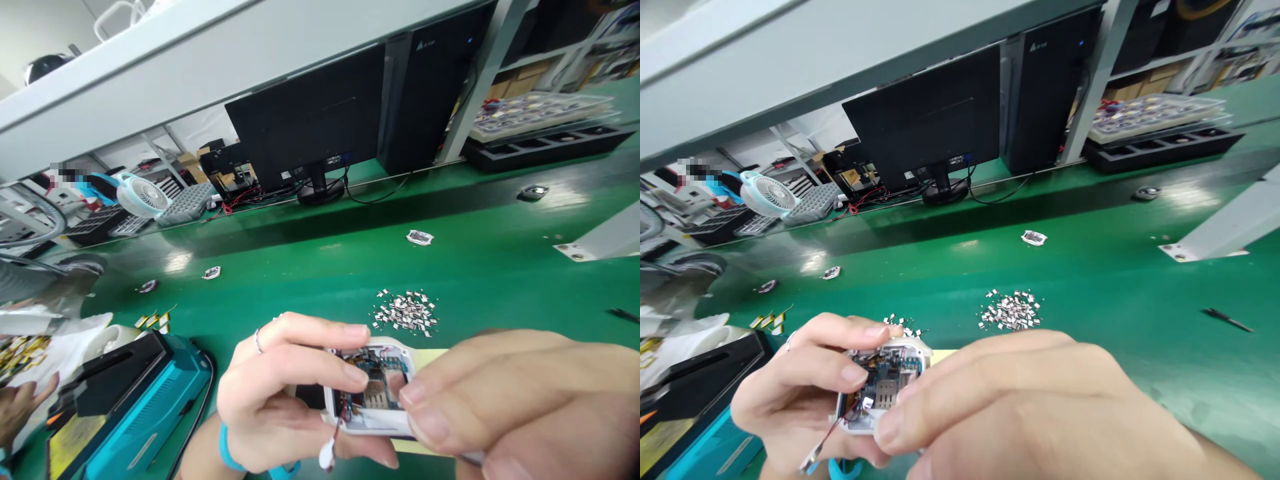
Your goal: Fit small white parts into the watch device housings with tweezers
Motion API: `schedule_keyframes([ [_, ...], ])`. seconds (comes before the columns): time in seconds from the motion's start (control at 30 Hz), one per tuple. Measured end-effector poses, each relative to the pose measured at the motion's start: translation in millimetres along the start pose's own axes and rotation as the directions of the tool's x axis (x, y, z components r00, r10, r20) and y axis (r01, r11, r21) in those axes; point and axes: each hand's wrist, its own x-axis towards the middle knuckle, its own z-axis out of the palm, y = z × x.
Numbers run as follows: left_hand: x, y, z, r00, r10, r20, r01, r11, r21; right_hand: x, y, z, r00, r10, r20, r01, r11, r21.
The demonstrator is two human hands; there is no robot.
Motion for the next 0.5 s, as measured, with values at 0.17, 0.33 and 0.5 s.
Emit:
schedule_keyframes([
  [0.17, -1.7, -0.4, -2.8, 1.000, 0.010, 0.029, -0.011, 1.000, 0.021, 7.3, -5.8, 1.6, 0.998, -0.048, -0.051, 0.048, 0.999, -0.015],
  [0.33, -2.3, -0.5, -2.7, 1.000, 0.025, 0.017, -0.025, 0.999, 0.041, 21.5, -14.1, 0.7, 0.985, -0.172, -0.013, 0.172, 0.985, 0.004],
  [0.5, -1.8, 0.2, -2.0, 1.000, 0.027, 0.006, -0.027, 0.999, 0.040, 27.2, -17.9, -1.1, 0.979, -0.203, -0.002, 0.203, 0.978, 0.053],
])
